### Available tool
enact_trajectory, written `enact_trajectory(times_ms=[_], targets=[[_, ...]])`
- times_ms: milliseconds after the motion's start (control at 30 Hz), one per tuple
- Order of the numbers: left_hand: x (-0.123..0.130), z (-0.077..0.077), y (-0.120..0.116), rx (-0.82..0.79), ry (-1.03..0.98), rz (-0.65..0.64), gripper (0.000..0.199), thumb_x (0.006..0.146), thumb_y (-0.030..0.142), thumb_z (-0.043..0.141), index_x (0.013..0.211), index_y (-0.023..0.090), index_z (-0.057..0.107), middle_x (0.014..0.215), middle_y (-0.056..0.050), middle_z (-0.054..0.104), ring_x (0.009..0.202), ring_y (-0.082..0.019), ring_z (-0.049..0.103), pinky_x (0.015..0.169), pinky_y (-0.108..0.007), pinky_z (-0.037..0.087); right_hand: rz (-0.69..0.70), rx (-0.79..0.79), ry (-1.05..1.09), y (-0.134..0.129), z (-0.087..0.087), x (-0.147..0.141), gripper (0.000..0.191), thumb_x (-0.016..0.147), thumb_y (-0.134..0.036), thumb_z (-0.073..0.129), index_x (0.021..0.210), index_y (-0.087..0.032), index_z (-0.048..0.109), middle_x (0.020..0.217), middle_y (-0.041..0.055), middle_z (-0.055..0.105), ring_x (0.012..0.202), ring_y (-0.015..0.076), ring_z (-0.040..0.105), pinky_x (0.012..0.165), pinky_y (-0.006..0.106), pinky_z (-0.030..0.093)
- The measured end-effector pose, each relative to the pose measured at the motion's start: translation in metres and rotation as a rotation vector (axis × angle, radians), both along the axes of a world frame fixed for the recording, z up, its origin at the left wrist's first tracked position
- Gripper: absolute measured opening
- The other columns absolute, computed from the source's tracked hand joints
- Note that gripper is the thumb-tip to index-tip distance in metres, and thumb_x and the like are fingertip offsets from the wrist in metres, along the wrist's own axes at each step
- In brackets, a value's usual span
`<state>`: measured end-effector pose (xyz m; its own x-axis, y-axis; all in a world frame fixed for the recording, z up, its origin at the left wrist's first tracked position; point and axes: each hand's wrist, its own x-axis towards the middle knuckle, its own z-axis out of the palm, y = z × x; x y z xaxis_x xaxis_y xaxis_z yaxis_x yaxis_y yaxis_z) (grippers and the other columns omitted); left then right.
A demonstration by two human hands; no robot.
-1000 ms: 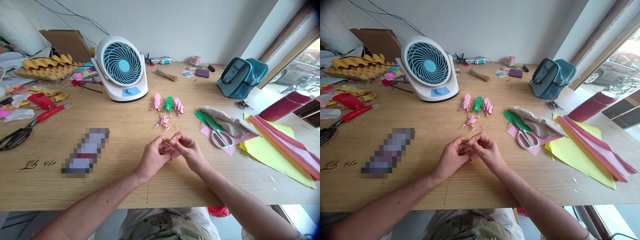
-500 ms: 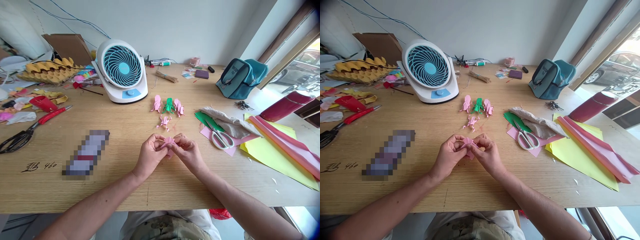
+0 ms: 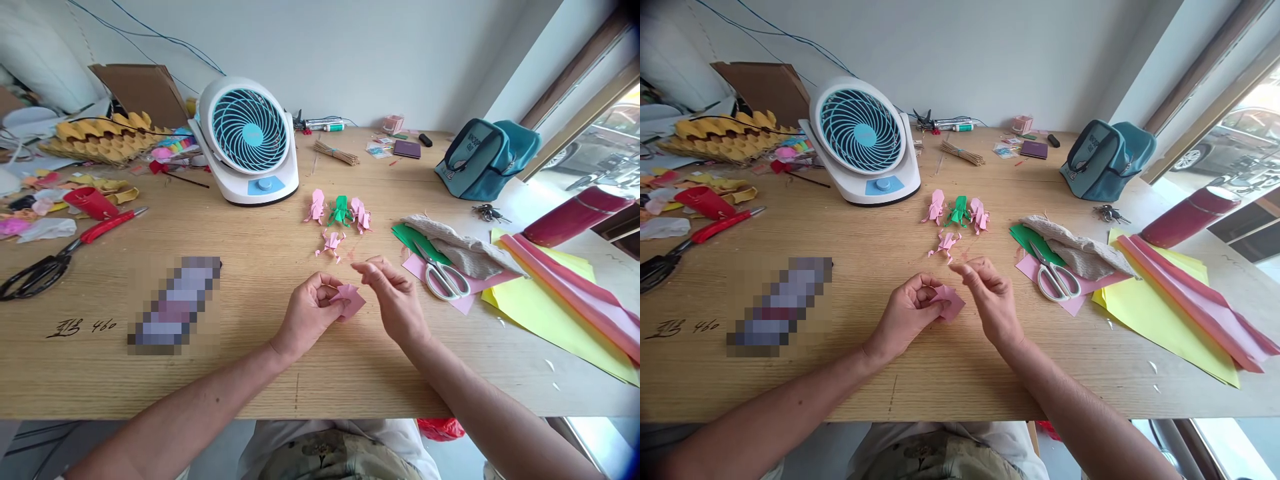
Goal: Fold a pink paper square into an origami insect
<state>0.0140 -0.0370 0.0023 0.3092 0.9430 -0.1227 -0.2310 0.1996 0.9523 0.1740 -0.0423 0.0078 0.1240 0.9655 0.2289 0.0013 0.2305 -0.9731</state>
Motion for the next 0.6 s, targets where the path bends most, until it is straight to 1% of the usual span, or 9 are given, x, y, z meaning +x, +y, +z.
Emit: enact_trajectory(times_ms=[33,100,200,267,300,367,467,533,600], targets=[[0.0,0.0,0.001,-0.001,0.004,0.004,0.031,0.069,0.023,0.079,0.09,0.017,0.057,0.074,0.001,0.072,0.066,-0.013,0.066,0.057,-0.02,0.053,-0.019,-0.001,0.015,0.001,0.0,0.002,0.022,0.091,-0.043,0.062,0.091,-0.026,0.077,0.082,0.0008,0.057,0.082,0.0154,0.051,0.079,0.029,0.043],[-0.001,0.001,0.003,0.027,0.024,0.038,0.028,0.07,0.026,0.079,0.089,0.017,0.059,0.079,-0.001,0.073,0.068,-0.012,0.064,0.056,-0.019,0.049,-0.001,-0.038,0.034,0.001,-0.001,0.004,0.028,0.091,-0.048,0.06,0.1,-0.026,0.074,0.089,0.0017,0.061,0.082,0.0152,0.053,0.08,0.03,0.045],[-0.005,0.004,0.008,0.098,0.06,0.106,0.024,0.072,0.028,0.078,0.087,0.016,0.064,0.081,-0.002,0.072,0.07,-0.012,0.062,0.055,-0.018,0.043,0.138,-0.107,0.053,0.0,-0.002,0.0,0.036,0.085,-0.053,0.067,0.105,-0.023,0.067,0.093,0.0029,0.065,0.083,0.0164,0.057,0.077,0.03,0.048],[-0.007,0.005,0.01,0.126,0.04,0.093,0.021,0.074,0.029,0.077,0.086,0.016,0.066,0.084,-0.003,0.072,0.072,-0.013,0.062,0.059,-0.02,0.043,0.24,-0.152,0.057,-0.001,-0.004,-0.007,0.039,0.078,-0.053,0.074,0.098,-0.022,0.063,0.087,0.0023,0.064,0.08,0.0168,0.059,0.071,0.029,0.049],[-0.007,0.005,0.011,0.134,0.024,0.078,0.02,0.075,0.03,0.076,0.086,0.015,0.066,0.084,-0.004,0.072,0.073,-0.013,0.061,0.061,-0.021,0.044,0.269,-0.178,0.055,0.0,-0.006,-0.009,0.039,0.076,-0.053,0.076,0.094,-0.021,0.062,0.083,0.0017,0.064,0.076,0.0162,0.058,0.068,0.028,0.048],[-0.008,0.003,0.011,0.146,0.017,0.069,0.018,0.076,0.03,0.075,0.083,0.015,0.067,0.081,-0.002,0.069,0.07,-0.012,0.058,0.062,-0.021,0.044,0.27,-0.202,0.045,0.001,-0.011,-0.013,0.039,0.074,-0.053,0.078,0.087,-0.021,0.059,0.077,0.0003,0.062,0.069,0.0146,0.055,0.062,0.027,0.044],[-0.007,-0.001,0.011,0.12,0.044,0.106,0.016,0.076,0.029,0.075,0.081,0.016,0.068,0.073,0.002,0.063,0.062,-0.009,0.05,0.057,-0.019,0.039,0.25,-0.205,0.027,0.003,-0.017,-0.012,0.039,0.074,-0.053,0.078,0.081,-0.02,0.058,0.07,-0.0016,0.058,0.063,0.013,0.05,0.058,0.026,0.039],[-0.007,-0.003,0.012,0.075,0.024,0.094,0.015,0.075,0.028,0.075,0.083,0.016,0.069,0.076,0.002,0.064,0.066,-0.009,0.052,0.061,-0.019,0.04,0.269,-0.212,-0.009,0.004,-0.019,-0.01,0.039,0.075,-0.054,0.077,0.079,-0.019,0.059,0.068,-0.0018,0.056,0.061,0.0125,0.048,0.057,0.026,0.037],[-0.007,-0.004,0.013,0.039,0.001,0.067,0.017,0.075,0.028,0.074,0.087,0.016,0.069,0.081,0.0,0.067,0.075,-0.012,0.057,0.069,-0.021,0.044,0.287,-0.218,-0.043,0.004,-0.018,-0.009,0.039,0.077,-0.055,0.074,0.078,-0.019,0.06,0.068,-0.0016,0.056,0.06,0.0124,0.047,0.056,0.026,0.036]])
